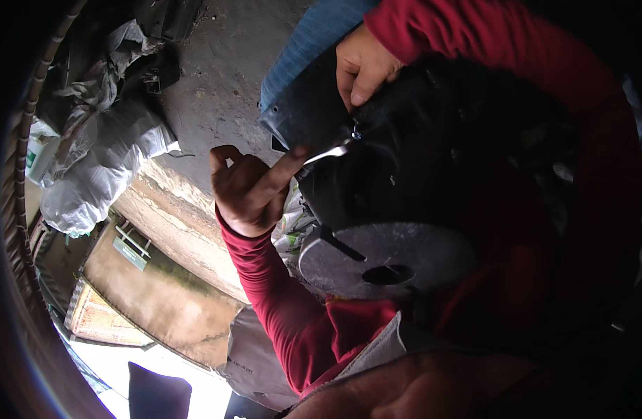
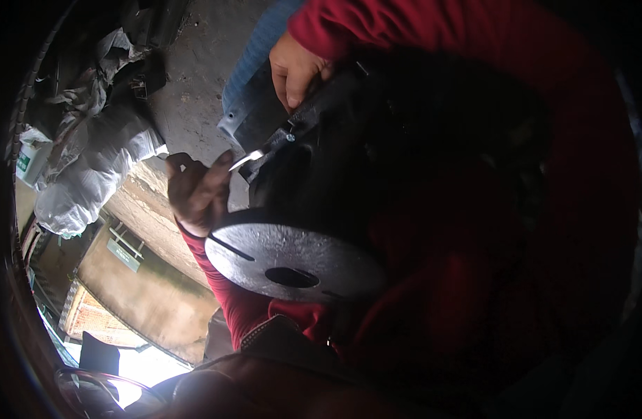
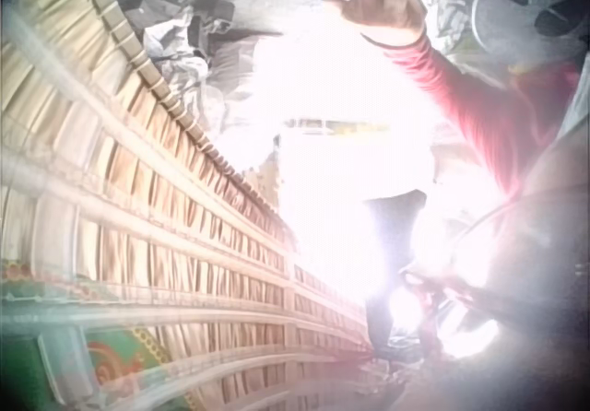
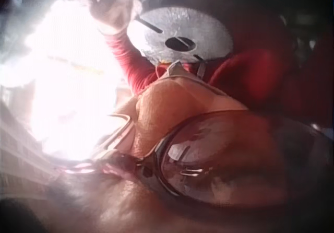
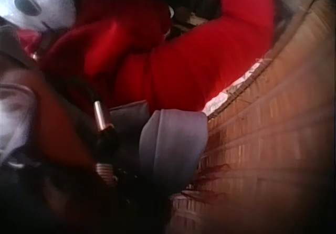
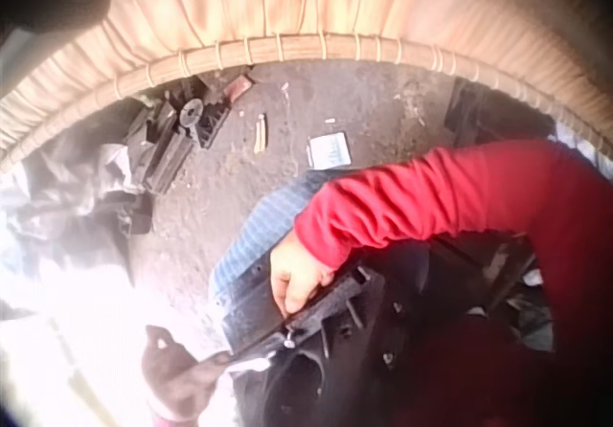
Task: The person uses a wrench to tighten bolts on a black metal machine part resting on their lap. They repeatedly reposition the part and apply torque to fasteners on different sides.
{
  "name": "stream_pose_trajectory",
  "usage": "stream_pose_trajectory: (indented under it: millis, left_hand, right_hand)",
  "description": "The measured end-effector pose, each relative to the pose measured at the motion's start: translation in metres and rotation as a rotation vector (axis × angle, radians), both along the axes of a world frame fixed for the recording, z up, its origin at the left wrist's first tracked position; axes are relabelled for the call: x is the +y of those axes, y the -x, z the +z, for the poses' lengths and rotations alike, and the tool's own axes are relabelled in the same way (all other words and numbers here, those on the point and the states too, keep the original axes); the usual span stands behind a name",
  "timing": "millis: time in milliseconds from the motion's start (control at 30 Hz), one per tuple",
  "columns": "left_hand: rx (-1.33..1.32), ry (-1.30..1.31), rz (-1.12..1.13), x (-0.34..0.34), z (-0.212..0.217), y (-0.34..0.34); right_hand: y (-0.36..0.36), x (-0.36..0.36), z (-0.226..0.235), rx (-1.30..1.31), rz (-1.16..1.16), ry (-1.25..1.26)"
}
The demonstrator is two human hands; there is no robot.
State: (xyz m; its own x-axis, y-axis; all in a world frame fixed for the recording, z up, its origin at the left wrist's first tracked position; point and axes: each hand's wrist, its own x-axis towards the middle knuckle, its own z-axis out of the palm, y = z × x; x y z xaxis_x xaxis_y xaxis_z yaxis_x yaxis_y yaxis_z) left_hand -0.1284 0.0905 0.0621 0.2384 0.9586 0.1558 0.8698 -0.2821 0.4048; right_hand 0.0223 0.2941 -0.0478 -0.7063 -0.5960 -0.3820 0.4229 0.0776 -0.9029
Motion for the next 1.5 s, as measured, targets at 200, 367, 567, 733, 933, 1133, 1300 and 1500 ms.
stream_pose_trajectory:
  millis: [200, 367, 567, 733, 933, 1133, 1300, 1500]
  left_hand:
    - [0.283, 0.054, -0.233, 0.009, -0.010, 0.017]
    - [-0.602, 0.211, 0.425, 0.012, 0.006, 0.027]
    - [-0.561, 0.499, 0.267, 0.066, -0.051, 0.026]
    - [0.029, 0.222, -0.066, 0.086, -0.113, 0.032]
    - [-0.197, 0.601, 0.149, 0.107, -0.111, 0.007]
    - [-0.284, 0.536, 0.329, 0.086, -0.112, 0.011]
    - [-0.326, 0.449, 0.483, 0.077, -0.107, 0.022]
    - [-0.453, 0.461, 0.732, 0.023, -0.079, 0.029]
  right_hand:
    - [-0.009, 0.010, 0.000, 0.006, -0.153, -0.004]
    - [-0.091, 0.035, 0.047, 0.052, -0.756, -0.040]
    - [-0.182, -0.070, 0.027, 0.118, -0.419, -0.131]
    - [-0.194, -0.139, -0.009, -0.463, -0.790, 0.215]
    - [-0.197, -0.144, 0.001, -0.750, -0.968, 0.472]
    - [-0.209, -0.147, 0.001, -0.691, -1.032, 0.254]
    - [-0.190, -0.149, -0.020, -0.624, -1.284, 0.289]
    - [-0.177, -0.164, -0.051, -0.486, -1.454, 0.212]
